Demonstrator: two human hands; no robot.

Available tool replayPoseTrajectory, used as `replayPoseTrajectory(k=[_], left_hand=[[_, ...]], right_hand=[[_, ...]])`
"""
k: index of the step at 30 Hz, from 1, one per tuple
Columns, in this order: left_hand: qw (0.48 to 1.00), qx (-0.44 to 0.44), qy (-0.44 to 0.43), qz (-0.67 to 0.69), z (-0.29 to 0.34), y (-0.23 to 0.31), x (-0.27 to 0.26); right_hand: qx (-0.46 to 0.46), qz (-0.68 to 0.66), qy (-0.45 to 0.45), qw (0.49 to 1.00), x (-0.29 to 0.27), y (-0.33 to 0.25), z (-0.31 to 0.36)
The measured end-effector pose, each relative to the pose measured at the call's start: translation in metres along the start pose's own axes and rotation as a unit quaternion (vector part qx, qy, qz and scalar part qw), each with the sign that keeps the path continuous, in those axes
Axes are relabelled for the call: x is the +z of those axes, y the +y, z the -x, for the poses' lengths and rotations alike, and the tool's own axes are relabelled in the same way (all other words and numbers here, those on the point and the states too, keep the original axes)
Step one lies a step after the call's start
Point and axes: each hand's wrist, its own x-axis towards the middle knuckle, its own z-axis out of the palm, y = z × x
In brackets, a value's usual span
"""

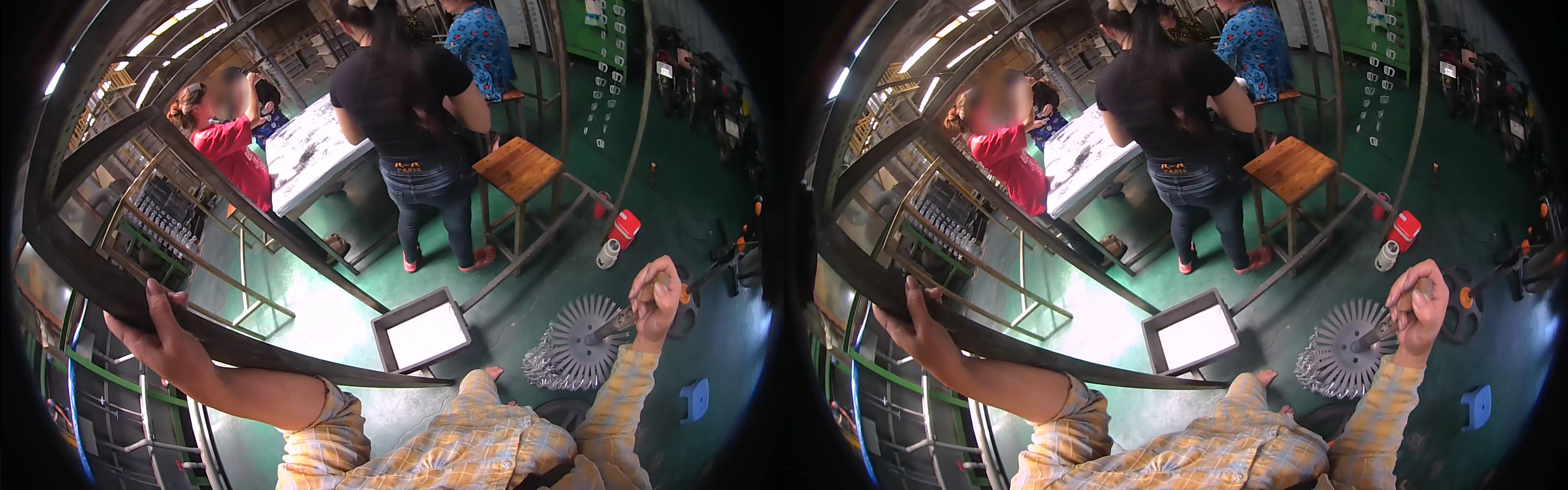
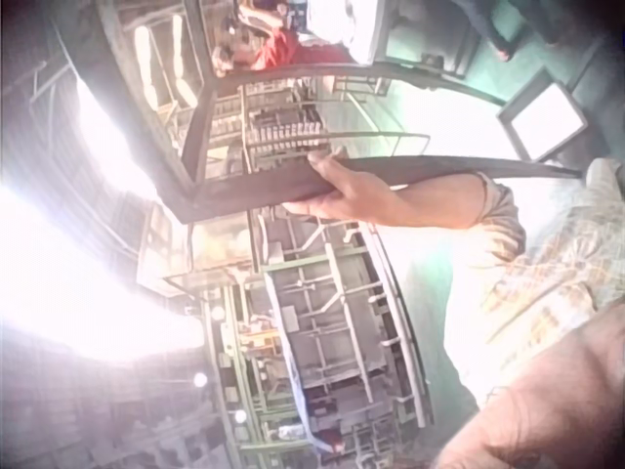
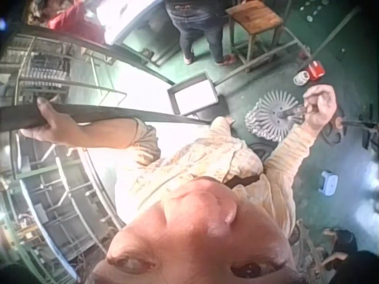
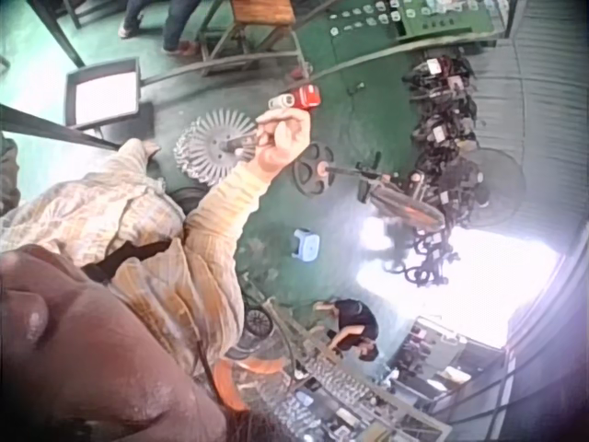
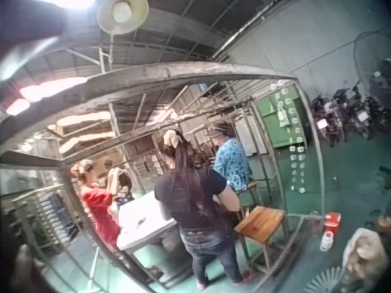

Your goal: The person hangs small metal components onto a vertical rack and a rotating circular rack by hand.

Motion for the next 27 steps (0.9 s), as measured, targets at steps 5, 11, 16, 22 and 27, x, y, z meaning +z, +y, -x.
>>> replayPoseTrajectory(k=[5, 11, 16, 22, 27], left_hand=[[1.0, -0.003, 0.018, 0.007, 0.0005, 0.0036, 0.0044], [1.0, -0.001, 0.023, -0.005, -0.0002, 0.0018, 0.005], [1.0, 0.0, 0.017, 0.006, -0.0008, 0.0001, 0.0049], [1.0, 0.006, 0.015, 0.004, 0.0, 0.0003, 0.0045], [1.0, 0.005, 0.014, 0.003, -0.0002, -0.0013, 0.0025]], right_hand=[[-0.001, -0.002, -0.004, 1.0, -0.0011, -0.0006, 0.001], [0.0, -0.005, -0.007, 1.0, -0.0011, -0.0018, 0.0023], [0.004, -0.008, -0.007, 1.0, -0.0026, -0.0021, 0.0035], [0.004, 0.005, 0.0, 1.0, -0.0017, -0.0024, 0.005], [-0.004, 0.01, 0.003, 1.0, -0.001, -0.003, 0.0057]])
